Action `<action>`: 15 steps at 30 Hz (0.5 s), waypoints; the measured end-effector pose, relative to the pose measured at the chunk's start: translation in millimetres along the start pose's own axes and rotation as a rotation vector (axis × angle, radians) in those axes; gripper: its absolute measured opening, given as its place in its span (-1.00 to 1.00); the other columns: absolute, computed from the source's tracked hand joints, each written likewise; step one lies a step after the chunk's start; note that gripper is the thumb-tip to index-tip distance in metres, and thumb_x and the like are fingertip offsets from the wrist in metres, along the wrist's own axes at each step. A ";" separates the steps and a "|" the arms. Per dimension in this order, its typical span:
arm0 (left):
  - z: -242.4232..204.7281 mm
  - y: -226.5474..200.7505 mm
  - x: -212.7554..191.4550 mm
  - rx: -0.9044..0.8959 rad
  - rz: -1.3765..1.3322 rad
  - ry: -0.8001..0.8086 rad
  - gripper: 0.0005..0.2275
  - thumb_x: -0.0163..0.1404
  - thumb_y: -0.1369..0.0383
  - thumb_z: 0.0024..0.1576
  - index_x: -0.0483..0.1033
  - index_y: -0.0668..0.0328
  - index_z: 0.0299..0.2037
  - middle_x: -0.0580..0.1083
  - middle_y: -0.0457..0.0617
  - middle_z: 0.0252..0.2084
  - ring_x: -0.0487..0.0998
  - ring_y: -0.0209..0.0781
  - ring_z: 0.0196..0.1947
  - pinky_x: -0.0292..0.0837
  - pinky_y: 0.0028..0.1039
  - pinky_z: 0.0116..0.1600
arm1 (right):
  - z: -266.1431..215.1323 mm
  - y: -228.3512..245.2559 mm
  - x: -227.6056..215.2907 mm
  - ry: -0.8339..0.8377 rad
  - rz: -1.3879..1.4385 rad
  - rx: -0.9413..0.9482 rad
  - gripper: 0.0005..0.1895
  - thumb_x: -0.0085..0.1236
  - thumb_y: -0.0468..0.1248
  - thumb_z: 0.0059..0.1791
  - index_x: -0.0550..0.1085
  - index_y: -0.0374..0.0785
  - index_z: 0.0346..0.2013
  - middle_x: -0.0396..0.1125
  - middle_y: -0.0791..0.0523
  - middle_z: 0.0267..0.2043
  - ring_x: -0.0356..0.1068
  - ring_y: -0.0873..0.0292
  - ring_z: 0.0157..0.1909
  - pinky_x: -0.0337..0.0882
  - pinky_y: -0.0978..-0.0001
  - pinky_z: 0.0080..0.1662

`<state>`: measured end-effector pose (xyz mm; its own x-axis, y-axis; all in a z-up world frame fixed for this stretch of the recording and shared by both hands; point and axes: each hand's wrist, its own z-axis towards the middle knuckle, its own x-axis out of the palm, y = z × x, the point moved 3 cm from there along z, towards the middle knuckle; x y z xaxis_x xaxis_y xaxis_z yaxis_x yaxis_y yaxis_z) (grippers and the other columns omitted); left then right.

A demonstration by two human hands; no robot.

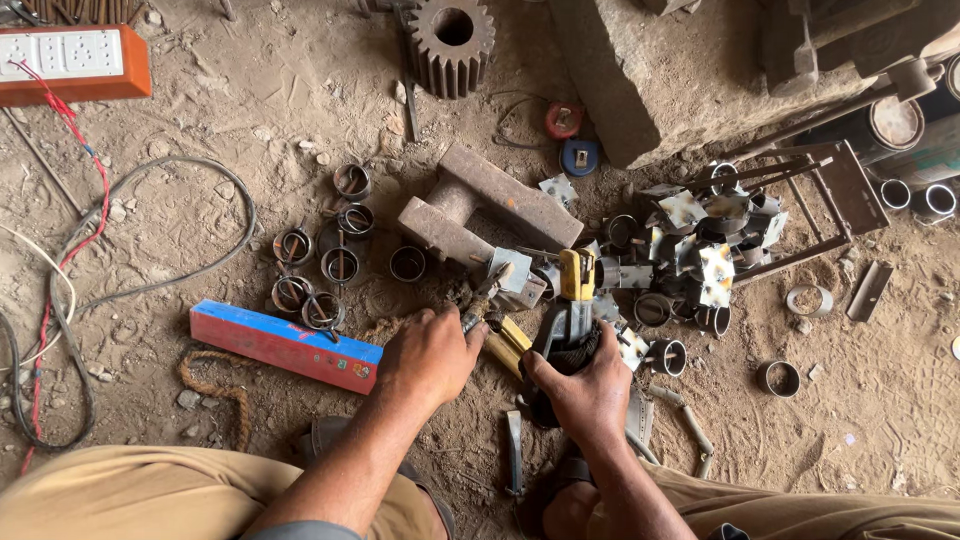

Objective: The person performs arc welding on small metal components by positioning a metal piece against a larger jig and using a handheld welding clamp to apply heat, creating sparks and joining the metal.

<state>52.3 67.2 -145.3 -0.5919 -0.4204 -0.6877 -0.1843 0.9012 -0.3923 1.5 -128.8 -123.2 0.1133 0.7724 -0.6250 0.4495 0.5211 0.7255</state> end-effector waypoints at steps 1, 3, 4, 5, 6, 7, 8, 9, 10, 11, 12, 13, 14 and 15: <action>-1.4 -0.6 -1.4 -0.002 -0.002 0.006 -0.55 -0.14 -0.01 0.30 0.43 0.30 0.04 0.48 0.24 -0.07 0.58 0.06 -0.08 0.56 -0.12 -0.03 | -0.2 0.3 0.1 -0.004 -0.007 -0.009 -0.34 0.47 -0.13 -0.31 0.38 -0.33 -0.05 0.55 0.01 -0.27 0.61 0.15 -0.27 0.63 0.28 -0.16; -1.6 -1.6 -2.5 0.000 -0.001 0.007 -0.56 -0.14 0.00 0.30 0.44 0.29 0.03 0.48 0.23 -0.07 0.58 0.06 -0.08 0.55 -0.12 -0.02 | -0.2 0.8 0.1 -0.014 -0.011 -0.020 -0.30 0.47 -0.12 -0.32 0.37 -0.33 -0.01 0.54 0.01 -0.26 0.61 0.14 -0.26 0.62 0.27 -0.15; -1.4 -1.5 -2.2 0.003 0.001 0.003 -0.56 -0.14 0.00 0.30 0.45 0.29 0.02 0.48 0.24 -0.08 0.58 0.06 -0.08 0.55 -0.11 -0.02 | -0.3 1.1 0.2 -0.018 -0.013 -0.025 -0.28 0.47 -0.12 -0.32 0.36 -0.33 0.01 0.54 0.01 -0.25 0.60 0.13 -0.26 0.62 0.26 -0.15; -0.8 -1.1 -1.5 0.007 0.004 -0.001 -0.56 -0.14 0.00 0.30 0.45 0.29 0.02 0.48 0.24 -0.08 0.57 0.07 -0.07 0.54 -0.11 -0.01 | -0.1 1.1 0.6 -0.015 -0.018 -0.021 -0.29 0.47 -0.12 -0.32 0.37 -0.33 0.00 0.54 0.01 -0.25 0.60 0.13 -0.26 0.62 0.26 -0.14; 0.0 -0.9 -0.4 0.008 0.004 -0.002 -0.56 -0.14 0.00 0.30 0.45 0.30 0.02 0.48 0.24 -0.08 0.58 0.07 -0.07 0.54 -0.12 -0.01 | 0.0 1.0 0.8 -0.013 -0.023 -0.017 -0.30 0.47 -0.12 -0.32 0.37 -0.33 -0.02 0.55 0.00 -0.25 0.61 0.13 -0.25 0.61 0.26 -0.13; 0.8 -0.8 0.6 0.009 0.005 -0.003 -0.55 -0.15 0.00 0.30 0.44 0.31 0.03 0.49 0.24 -0.08 0.58 0.06 -0.07 0.54 -0.12 -0.01 | 0.2 0.7 0.8 -0.010 -0.029 -0.014 -0.31 0.47 -0.11 -0.32 0.38 -0.34 -0.03 0.55 0.00 -0.25 0.61 0.13 -0.25 0.61 0.27 -0.13; 1.4 -0.6 1.3 0.010 0.007 -0.003 -0.55 -0.15 0.00 0.31 0.44 0.31 0.03 0.49 0.24 -0.08 0.58 0.06 -0.07 0.55 -0.12 -0.01 | 0.3 0.4 1.0 -0.006 -0.026 -0.011 -0.30 0.47 -0.12 -0.32 0.38 -0.34 -0.02 0.55 0.00 -0.25 0.61 0.13 -0.25 0.61 0.27 -0.13; 1.4 -0.5 1.6 0.010 0.005 -0.005 -0.55 -0.15 0.00 0.30 0.44 0.31 0.03 0.49 0.25 -0.07 0.58 0.07 -0.07 0.54 -0.12 0.00 | 0.5 0.1 1.2 -0.001 -0.022 -0.009 -0.30 0.47 -0.12 -0.32 0.37 -0.34 -0.02 0.55 0.00 -0.25 0.60 0.13 -0.25 0.61 0.27 -0.13; 1.1 -0.7 1.2 0.009 0.005 -0.008 -0.55 -0.15 0.00 0.30 0.44 0.31 0.03 0.49 0.25 -0.07 0.58 0.08 -0.06 0.54 -0.11 0.00 | 0.6 -0.1 1.6 0.004 -0.018 -0.006 -0.30 0.46 -0.12 -0.32 0.37 -0.34 -0.02 0.54 0.00 -0.25 0.60 0.13 -0.24 0.61 0.27 -0.13; 0.4 -1.2 0.3 0.008 0.004 -0.011 -0.55 -0.14 0.00 0.30 0.44 0.31 0.03 0.48 0.25 -0.07 0.58 0.08 -0.06 0.54 -0.10 0.00 | 0.4 -0.1 1.9 0.002 -0.021 -0.013 -0.30 0.46 -0.12 -0.32 0.37 -0.34 -0.01 0.55 0.00 -0.25 0.60 0.13 -0.25 0.61 0.27 -0.13; -0.6 -2.0 -1.0 0.005 0.005 -0.011 -0.56 -0.14 0.00 0.30 0.44 0.30 0.03 0.48 0.25 -0.07 0.58 0.08 -0.06 0.54 -0.10 -0.01 | 0.2 -0.3 1.8 0.000 -0.023 -0.019 -0.30 0.46 -0.12 -0.32 0.37 -0.34 -0.01 0.55 0.00 -0.25 0.60 0.14 -0.25 0.61 0.27 -0.13; -1.9 -2.8 -2.8 0.002 0.007 -0.011 -0.56 -0.14 0.00 0.30 0.44 0.30 0.03 0.49 0.25 -0.07 0.58 0.08 -0.06 0.54 -0.10 -0.01 | 0.1 -0.4 1.8 -0.001 -0.026 -0.026 -0.30 0.47 -0.13 -0.32 0.37 -0.34 -0.01 0.55 0.00 -0.25 0.60 0.14 -0.25 0.61 0.27 -0.13; -3.4 -3.6 -5.0 -0.001 0.008 -0.012 -0.56 -0.14 0.00 0.29 0.44 0.29 0.03 0.49 0.24 -0.07 0.58 0.09 -0.06 0.55 -0.10 -0.02 | 0.5 -1.0 2.3 0.008 -0.022 -0.006 -0.30 0.46 -0.12 -0.31 0.36 -0.34 0.00 0.55 0.00 -0.25 0.61 0.14 -0.26 0.62 0.27 -0.15; -5.1 -4.3 -6.9 -0.006 0.011 -0.001 -0.56 -0.15 0.00 0.30 0.44 0.29 0.03 0.49 0.24 -0.07 0.59 0.08 -0.07 0.55 -0.11 -0.03 | 0.9 -1.6 2.8 0.016 -0.018 0.014 -0.30 0.46 -0.12 -0.31 0.36 -0.34 0.00 0.55 0.00 -0.26 0.61 0.14 -0.27 0.64 0.27 -0.16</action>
